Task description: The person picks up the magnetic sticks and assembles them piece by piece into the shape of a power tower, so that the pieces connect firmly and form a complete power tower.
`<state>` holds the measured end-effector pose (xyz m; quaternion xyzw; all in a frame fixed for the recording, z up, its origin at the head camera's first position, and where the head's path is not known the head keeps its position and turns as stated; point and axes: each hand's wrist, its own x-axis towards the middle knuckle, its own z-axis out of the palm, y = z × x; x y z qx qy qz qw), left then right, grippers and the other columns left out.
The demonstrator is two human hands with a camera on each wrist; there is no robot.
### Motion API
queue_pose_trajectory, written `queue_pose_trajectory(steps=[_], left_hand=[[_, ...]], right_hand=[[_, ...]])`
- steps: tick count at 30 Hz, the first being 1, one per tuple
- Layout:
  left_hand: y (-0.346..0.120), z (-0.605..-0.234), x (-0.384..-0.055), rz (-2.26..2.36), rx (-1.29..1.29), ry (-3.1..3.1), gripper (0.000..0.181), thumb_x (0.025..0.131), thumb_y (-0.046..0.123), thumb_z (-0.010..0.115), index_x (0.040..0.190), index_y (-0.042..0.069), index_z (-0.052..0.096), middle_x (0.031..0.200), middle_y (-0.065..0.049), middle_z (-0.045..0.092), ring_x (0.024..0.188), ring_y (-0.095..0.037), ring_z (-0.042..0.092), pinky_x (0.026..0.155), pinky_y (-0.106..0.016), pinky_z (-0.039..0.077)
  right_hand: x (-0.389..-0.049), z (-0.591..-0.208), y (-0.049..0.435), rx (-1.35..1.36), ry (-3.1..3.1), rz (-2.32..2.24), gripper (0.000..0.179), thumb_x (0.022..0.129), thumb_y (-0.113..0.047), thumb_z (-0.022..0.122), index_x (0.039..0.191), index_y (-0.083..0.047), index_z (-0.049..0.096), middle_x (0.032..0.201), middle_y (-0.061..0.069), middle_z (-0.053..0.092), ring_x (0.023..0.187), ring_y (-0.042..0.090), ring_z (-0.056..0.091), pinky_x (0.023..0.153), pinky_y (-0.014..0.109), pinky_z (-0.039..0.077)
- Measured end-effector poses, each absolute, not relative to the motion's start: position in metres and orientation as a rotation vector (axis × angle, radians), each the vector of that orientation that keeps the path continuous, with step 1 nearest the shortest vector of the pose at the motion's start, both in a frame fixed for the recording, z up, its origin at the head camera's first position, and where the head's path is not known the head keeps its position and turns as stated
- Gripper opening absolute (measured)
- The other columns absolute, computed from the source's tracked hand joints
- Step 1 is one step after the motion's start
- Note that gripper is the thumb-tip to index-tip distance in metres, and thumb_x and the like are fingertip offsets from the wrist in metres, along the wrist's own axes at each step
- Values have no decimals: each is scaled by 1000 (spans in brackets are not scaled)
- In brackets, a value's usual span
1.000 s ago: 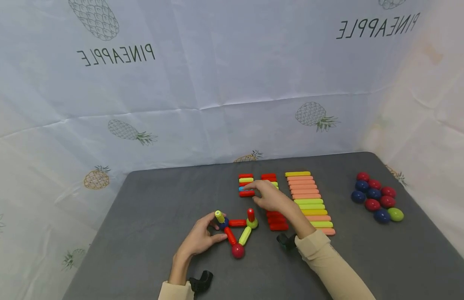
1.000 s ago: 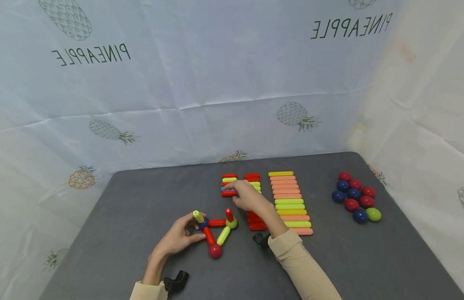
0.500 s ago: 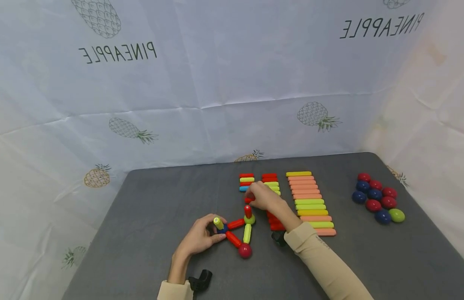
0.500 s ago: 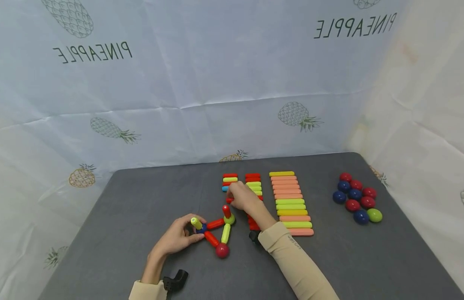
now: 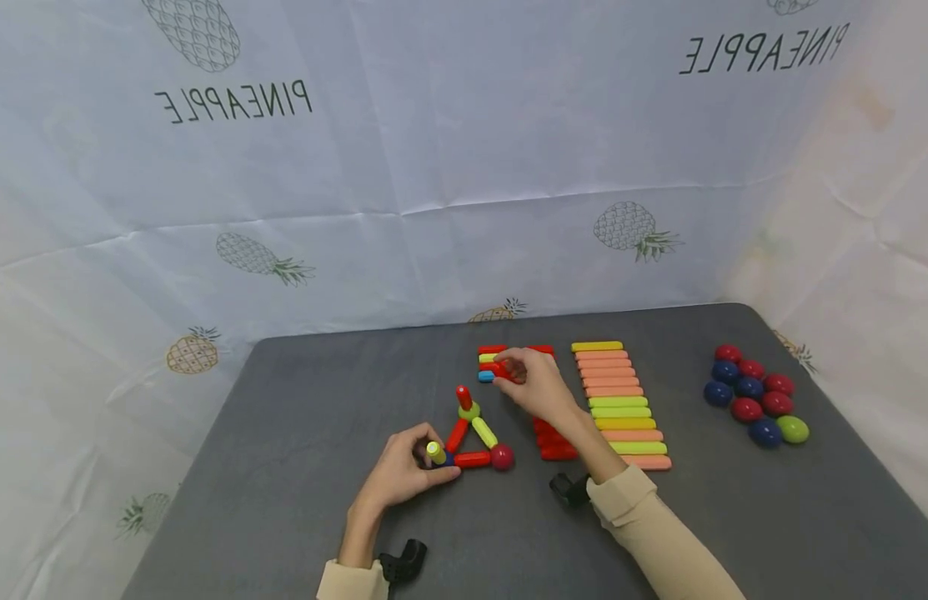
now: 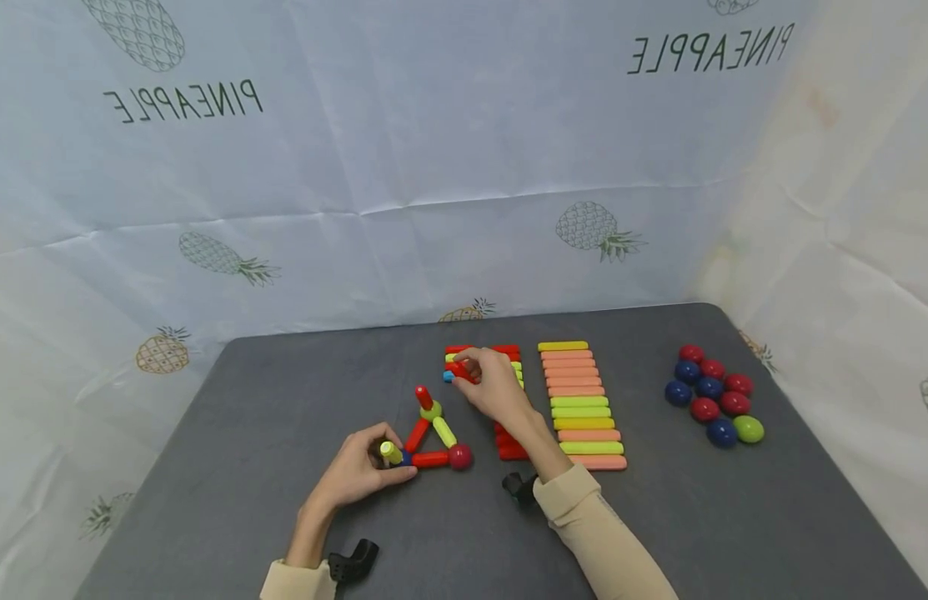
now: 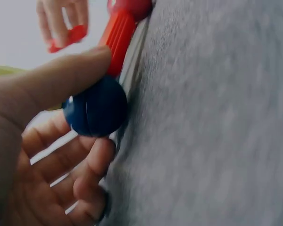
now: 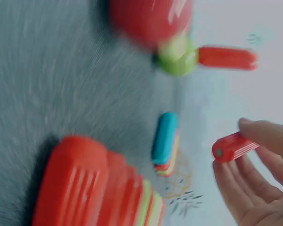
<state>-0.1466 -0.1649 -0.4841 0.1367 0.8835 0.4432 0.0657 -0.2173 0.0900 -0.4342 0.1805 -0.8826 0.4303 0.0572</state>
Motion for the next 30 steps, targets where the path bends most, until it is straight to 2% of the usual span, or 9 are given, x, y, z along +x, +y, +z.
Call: queue_pose_trajectory(steps=[5,11,17,25,30], left_hand=[[-159,-486,-147,1364,367,2697,34,75,28,92,92,15,65,66,4,57,54,-3,50,54,-21,43],[-157,-487,-147,1376,345,2686,36,76,27,92,96,13,65,68,4,56,54,-4,50,54,-21,42],[-158,-490,-149,1362,340,2686,37,76,28,91,96,13,65,71,3,58,56,-4,51,55,-21,43],[-159,-491,-150,1344,326,2686,38,76,30,91,98,14,65,72,3,57,57,-5,51,56,-21,43],[-159,-491,-150,1348,315,2674,38,77,30,91,98,14,65,73,3,58,58,-6,51,56,-21,43]], right_hand=[[-196,-429,94,639,-2606,1530,27,87,-8,80,110,-4,69,100,11,74,89,21,72,81,34,62],[-177,-435,98,753,-2650,1574,24,86,-11,82,104,-9,66,98,6,72,90,17,70,79,27,62],[-172,-446,100,782,-2676,1570,23,85,-12,83,98,-11,64,95,4,71,88,14,68,79,27,62],[-169,-452,101,762,-2697,1635,23,86,-10,82,98,-10,61,97,6,69,89,15,68,76,24,61],[-169,-452,101,740,-2707,1652,24,86,-10,81,98,-12,60,97,3,68,91,15,68,76,23,61]])
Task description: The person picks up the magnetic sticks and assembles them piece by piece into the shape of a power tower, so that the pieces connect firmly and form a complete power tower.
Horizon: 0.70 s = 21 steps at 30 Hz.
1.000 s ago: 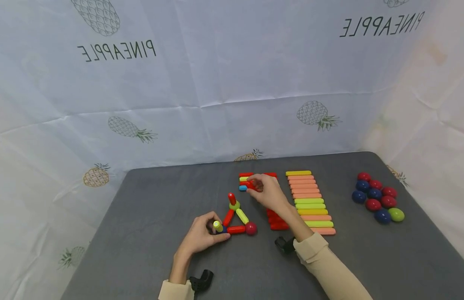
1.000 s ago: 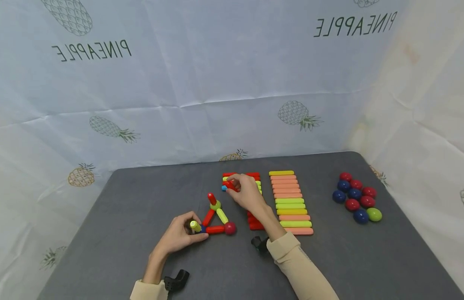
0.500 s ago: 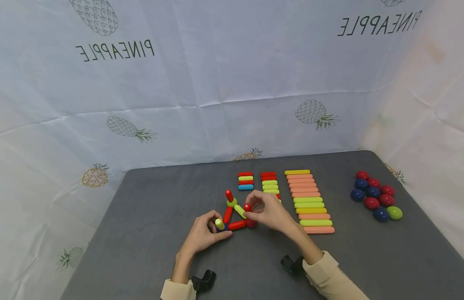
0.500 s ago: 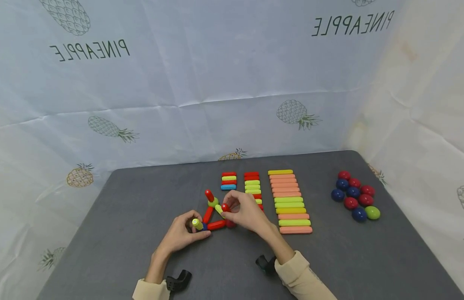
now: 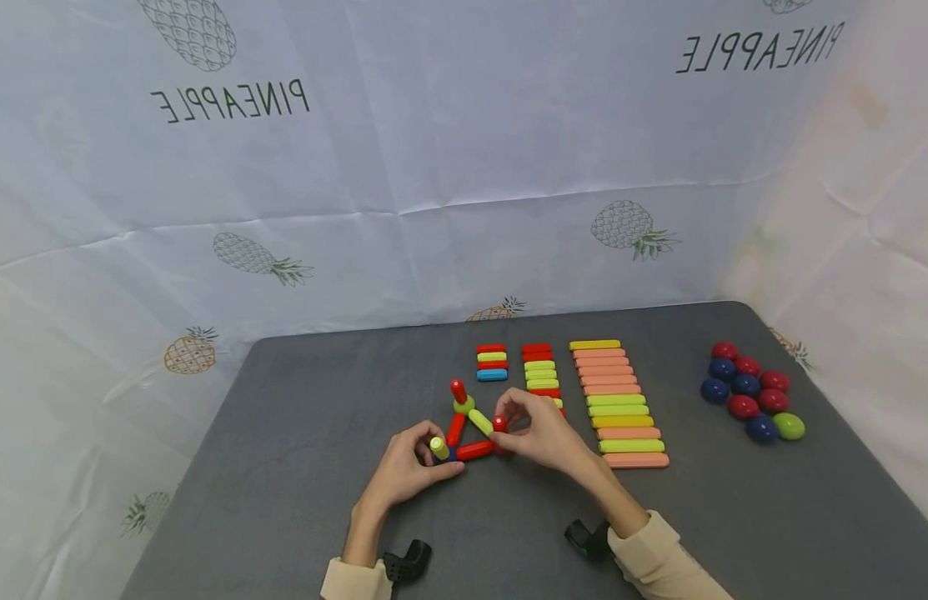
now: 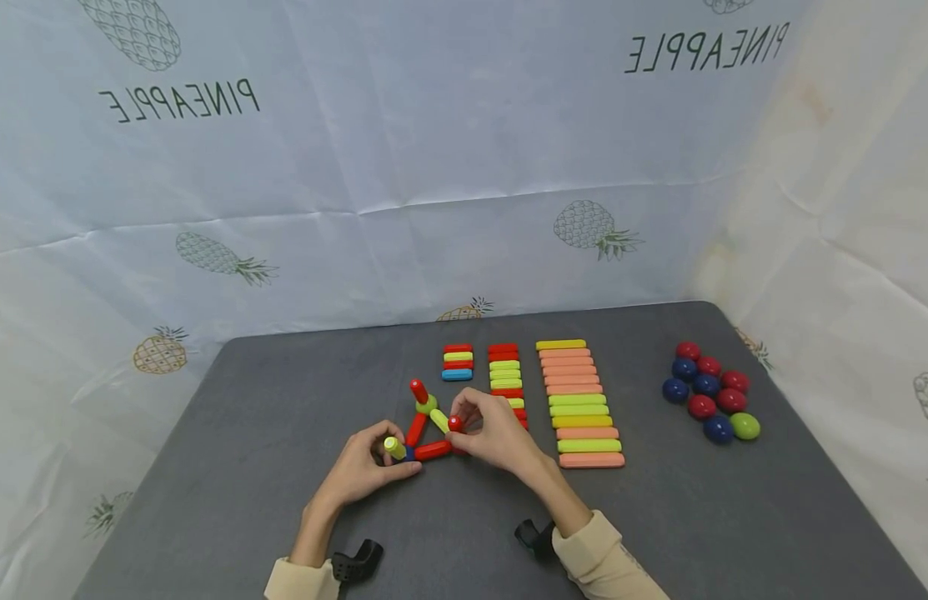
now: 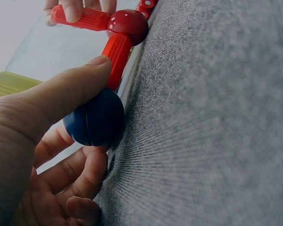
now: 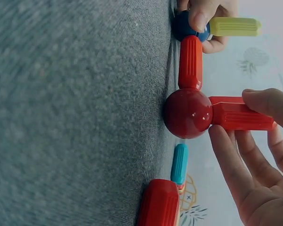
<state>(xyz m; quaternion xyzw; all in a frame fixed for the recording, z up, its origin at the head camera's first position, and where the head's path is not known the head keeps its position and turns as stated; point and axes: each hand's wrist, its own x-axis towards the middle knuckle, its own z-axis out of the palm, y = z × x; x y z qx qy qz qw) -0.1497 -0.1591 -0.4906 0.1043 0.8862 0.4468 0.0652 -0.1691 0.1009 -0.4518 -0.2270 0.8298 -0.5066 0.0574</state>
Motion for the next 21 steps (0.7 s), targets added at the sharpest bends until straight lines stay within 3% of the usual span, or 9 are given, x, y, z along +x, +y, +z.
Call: queue_pose_trajectory(steps=[4,10,21], left_hand=[[-160,-490,-149,1336,307,2679,38,77,31,91,98,14,64,74,3,58,59,-6,52,57,-21,43],[-161,-490,-148,1355,313,2655,39,76,31,91,99,14,65,70,3,57,57,-5,51,57,-21,43],[-160,-490,-149,1365,330,2641,39,77,30,91,100,13,64,68,4,56,57,-5,51,58,-21,42]], right_hand=[[-168,-450,103,-704,2530,-1494,27,86,-12,82,103,-13,61,100,3,69,93,17,68,81,26,61],[-163,-442,127,-751,2648,-1429,36,84,-10,83,116,-7,67,110,12,71,98,27,69,85,37,62],[-159,-421,240,-437,3197,-1144,32,83,-3,82,113,3,72,108,26,72,97,44,70,83,58,58]])
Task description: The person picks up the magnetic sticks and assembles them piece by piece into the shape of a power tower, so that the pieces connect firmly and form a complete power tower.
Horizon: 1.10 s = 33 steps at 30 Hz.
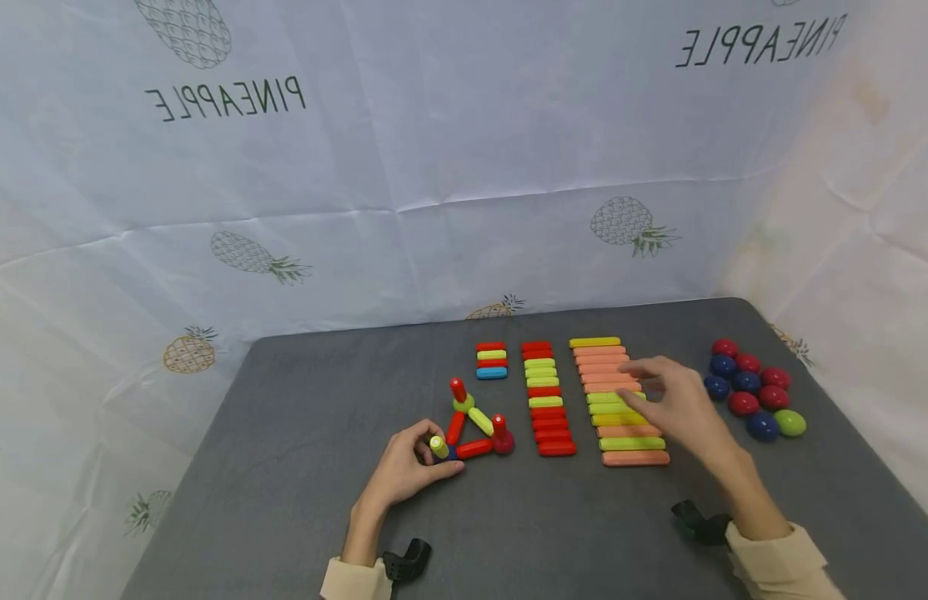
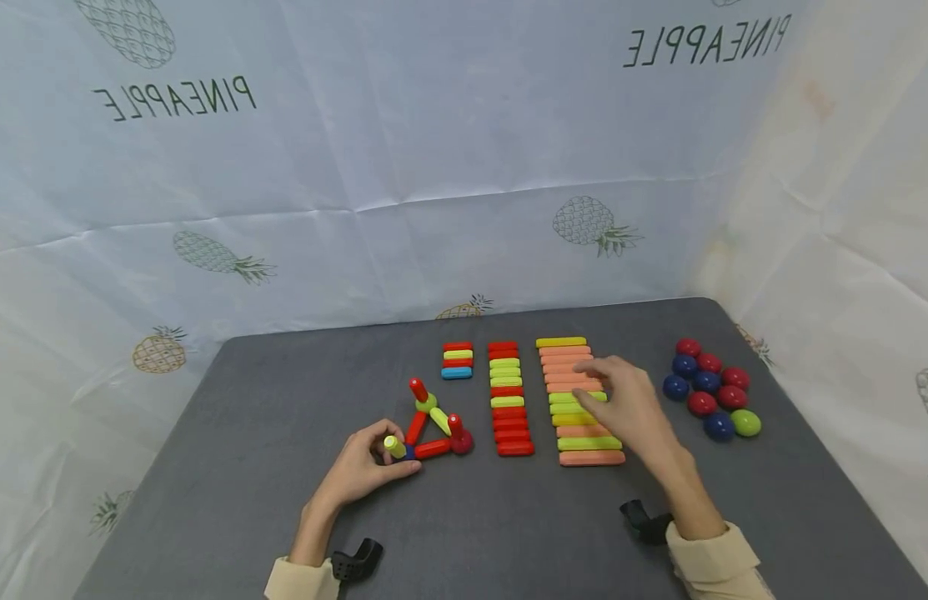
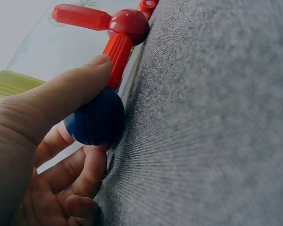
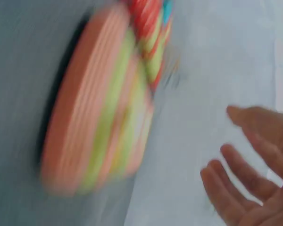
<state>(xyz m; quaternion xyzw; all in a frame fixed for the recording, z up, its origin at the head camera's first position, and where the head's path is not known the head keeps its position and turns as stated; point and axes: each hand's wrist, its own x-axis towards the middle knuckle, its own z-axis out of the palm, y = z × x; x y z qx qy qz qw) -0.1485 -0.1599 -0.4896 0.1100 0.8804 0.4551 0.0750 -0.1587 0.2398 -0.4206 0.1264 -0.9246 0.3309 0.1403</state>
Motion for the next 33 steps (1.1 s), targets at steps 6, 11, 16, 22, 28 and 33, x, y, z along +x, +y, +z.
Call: queue_pose_trajectory(steps=[6,11,16,22,28,33], left_hand=[[-160,-490,-149,1369,323,2635,39,77,30,90,100,13,64,69,3,57,58,-6,51,58,-22,42],[-160,-490,-149,1367,320,2635,39,77,30,91,101,13,64,69,3,57,58,-6,52,59,-22,43],[-160,-489,-149,1362,318,2639,39,77,31,91,101,14,64,69,3,56,58,-6,51,59,-22,42],[-160,-490,-149,1359,326,2640,39,77,31,90,100,14,64,69,3,56,57,-5,51,59,-22,42],[-160,-491,-149,1355,330,2642,39,78,31,90,100,14,64,69,3,56,57,-5,51,58,-22,42],[-160,-490,-149,1348,328,2648,39,77,31,90,100,15,64,69,4,56,58,-5,51,58,-22,42]], right_hand=[[-152,-435,307,50,-2746,682,32,82,-7,80,109,6,72,96,30,68,75,37,62,59,44,52],[-144,-439,336,-119,-2894,646,35,84,-12,77,112,8,70,99,31,69,81,45,60,62,53,49],[-139,-445,347,-187,-2947,639,33,82,-10,78,109,7,72,111,35,68,99,58,58,74,65,47],[-135,-451,352,-196,-2928,622,29,79,-6,78,106,3,73,112,37,64,96,59,56,67,64,47],[-134,-452,355,-251,-2958,628,29,75,-2,78,103,4,73,115,41,61,94,59,55,68,64,48],[-134,-453,355,-193,-3029,657,29,74,-1,78,102,6,72,111,42,61,89,57,59,67,65,48]])
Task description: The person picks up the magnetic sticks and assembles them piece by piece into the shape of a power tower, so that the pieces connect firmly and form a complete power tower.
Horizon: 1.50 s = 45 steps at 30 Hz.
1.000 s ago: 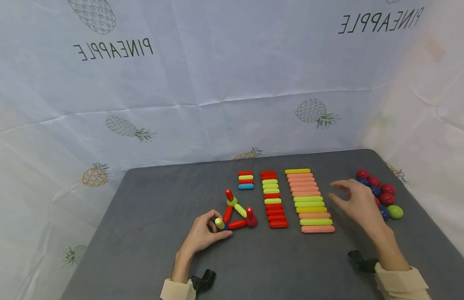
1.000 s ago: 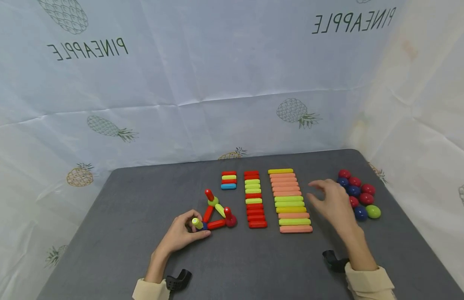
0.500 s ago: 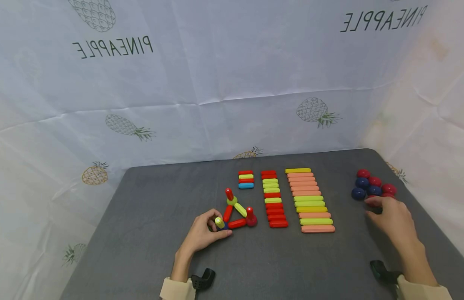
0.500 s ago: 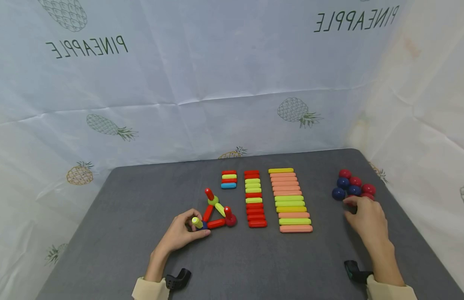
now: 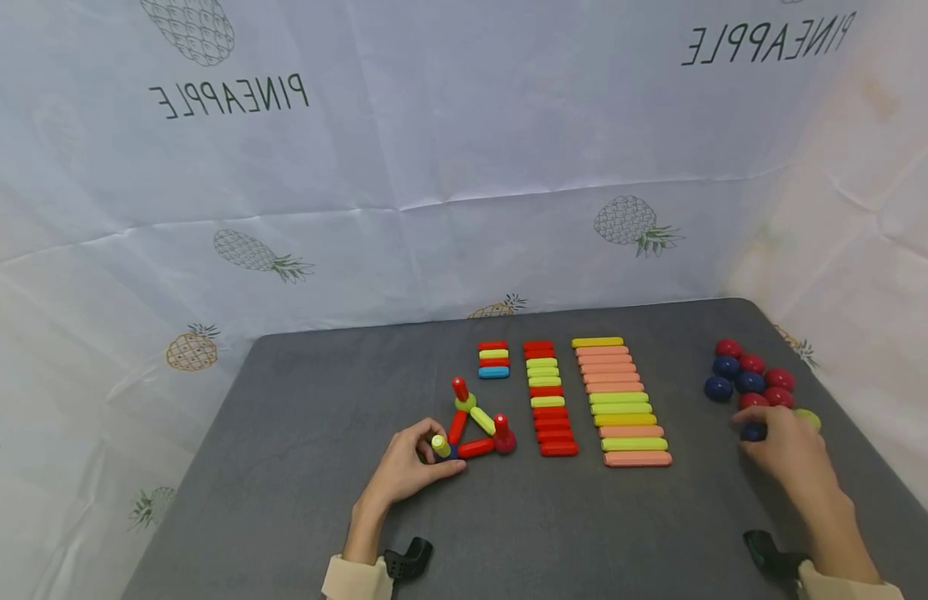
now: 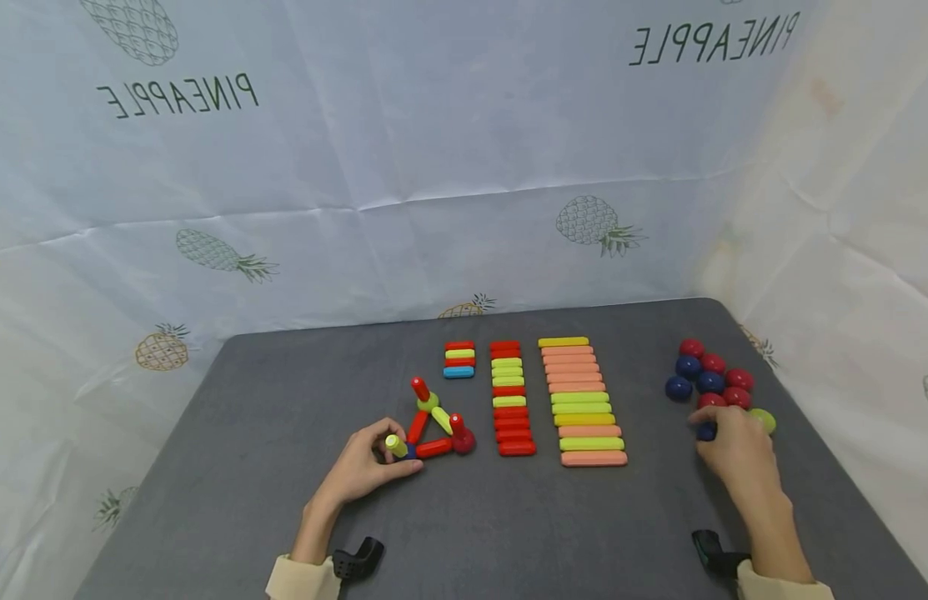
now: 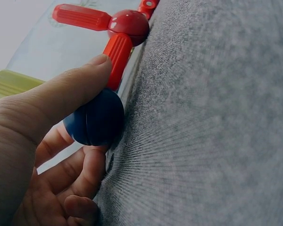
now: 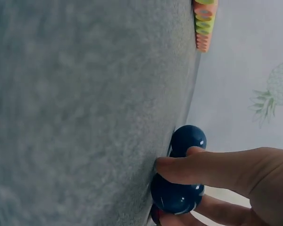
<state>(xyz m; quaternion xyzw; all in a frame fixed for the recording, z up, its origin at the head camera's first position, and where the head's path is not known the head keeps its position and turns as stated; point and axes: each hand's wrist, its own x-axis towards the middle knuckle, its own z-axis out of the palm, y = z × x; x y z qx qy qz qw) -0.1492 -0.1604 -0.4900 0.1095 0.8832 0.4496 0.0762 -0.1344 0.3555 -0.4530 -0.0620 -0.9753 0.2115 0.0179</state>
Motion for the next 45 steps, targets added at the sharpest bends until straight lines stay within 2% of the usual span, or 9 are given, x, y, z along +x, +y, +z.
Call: queue_pose_trajectory(steps=[5,9,12,14,17,21,24,36,45], left_hand=[[-160,-489,-149,1349,329,2641,39,78,31,90,101,14,64,70,4,57,58,-5,52,59,-22,42],[-160,-489,-149,1350,329,2645,39,77,31,90,101,14,64,72,3,57,60,-5,52,59,-22,43],[-160,-489,-149,1350,325,2648,39,77,31,90,101,14,64,72,3,58,60,-5,53,60,-22,43],[-160,-489,-149,1346,320,2649,39,77,32,90,100,14,64,72,3,57,60,-5,52,60,-22,42],[-160,-489,-149,1347,321,2650,39,77,32,90,101,14,64,72,3,57,60,-6,52,59,-22,42],[-160,-490,-149,1354,342,2657,39,77,32,90,101,14,64,72,3,58,60,-5,52,59,-22,42],[-160,-490,-149,1394,372,2675,36,78,31,90,100,15,66,73,2,59,60,-5,52,60,-21,43],[-157,-486,-148,1481,619,2831,18,83,24,86,90,14,74,78,3,67,62,1,53,54,-20,47],[-158,-491,-150,1495,795,2884,15,79,17,88,87,18,76,72,3,65,62,3,54,55,-20,49]], right_hand=[[-133,-445,344,-115,-2978,687,28,78,-8,80,101,6,73,96,33,69,77,46,62,61,51,50],[-132,-431,318,-45,-2850,738,34,82,-14,82,109,5,73,74,14,66,64,16,52,52,28,40],[-132,-418,295,37,-2719,821,37,82,-12,84,114,3,73,80,16,70,62,-1,52,53,16,43],[-133,-409,279,112,-2629,909,35,82,-8,84,114,1,74,94,22,75,71,-13,55,60,7,46],[-135,-399,253,215,-2520,1015,34,81,-4,84,114,-1,75,108,22,74,85,-8,64,72,6,52],[-139,-388,219,339,-2452,1099,33,80,1,84,112,0,75,111,18,71,96,25,70,79,38,62],[-141,-382,195,418,-2445,1178,33,80,2,83,113,0,76,113,17,71,100,34,70,81,51,59],[-140,-381,98,837,-2462,1366,32,84,-3,81,116,-1,75,112,12,71,100,24,73,87,39,61],[-145,-404,50,1047,-2496,1272,27,88,-6,78,115,-3,76,112,9,73,83,15,68,72,21,58]])
